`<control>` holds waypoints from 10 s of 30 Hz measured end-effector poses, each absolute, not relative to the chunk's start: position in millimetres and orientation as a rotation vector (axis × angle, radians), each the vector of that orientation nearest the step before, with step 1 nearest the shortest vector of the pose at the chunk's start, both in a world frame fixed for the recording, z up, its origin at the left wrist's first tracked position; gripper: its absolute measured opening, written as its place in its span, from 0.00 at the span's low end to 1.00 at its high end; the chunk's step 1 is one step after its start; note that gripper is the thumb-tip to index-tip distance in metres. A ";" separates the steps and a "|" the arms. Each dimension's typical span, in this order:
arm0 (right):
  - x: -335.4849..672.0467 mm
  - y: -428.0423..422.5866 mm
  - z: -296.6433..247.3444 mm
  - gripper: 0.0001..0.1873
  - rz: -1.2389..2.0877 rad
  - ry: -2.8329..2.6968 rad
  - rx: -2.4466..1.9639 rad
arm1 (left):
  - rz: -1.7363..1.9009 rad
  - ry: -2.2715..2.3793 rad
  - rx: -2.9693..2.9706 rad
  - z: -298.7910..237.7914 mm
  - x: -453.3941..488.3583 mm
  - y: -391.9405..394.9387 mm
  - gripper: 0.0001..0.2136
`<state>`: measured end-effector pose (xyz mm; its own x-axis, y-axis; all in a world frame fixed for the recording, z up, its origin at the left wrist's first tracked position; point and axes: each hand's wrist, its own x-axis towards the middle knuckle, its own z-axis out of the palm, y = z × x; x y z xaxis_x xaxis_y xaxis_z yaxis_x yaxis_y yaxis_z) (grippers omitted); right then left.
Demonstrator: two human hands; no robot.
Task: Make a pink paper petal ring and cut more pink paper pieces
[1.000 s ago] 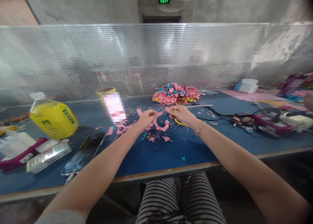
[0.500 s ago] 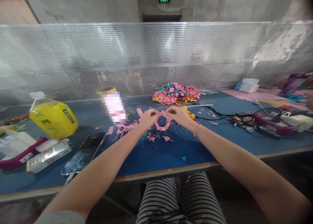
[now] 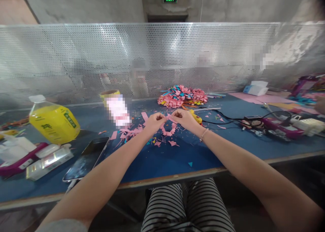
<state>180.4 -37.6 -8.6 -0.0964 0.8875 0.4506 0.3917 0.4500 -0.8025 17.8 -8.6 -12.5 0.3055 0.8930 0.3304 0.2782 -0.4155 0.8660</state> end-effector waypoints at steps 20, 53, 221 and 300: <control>185.3 -32.6 -10.7 0.17 0.510 -1.639 -1.120 | 1.108 0.922 1.872 -17.0 16.4 -4.7 0.10; 189.7 -28.3 -14.7 0.10 0.409 -1.693 -1.099 | 1.027 0.830 1.558 -14.0 20.9 -13.7 0.10; 190.4 -27.0 -10.8 0.07 0.625 -1.549 -1.127 | 1.337 1.055 1.665 -6.3 17.8 -17.5 0.07; 185.9 -35.1 -18.0 0.04 0.804 -1.915 -1.221 | 0.799 0.970 2.088 -7.6 15.4 -12.0 0.06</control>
<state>185.9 -35.1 -18.0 -0.2955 0.9257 0.2363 0.4791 0.3576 -0.8016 15.4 -12.0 -7.6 0.5313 0.8133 0.2371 0.3886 -0.4827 0.7849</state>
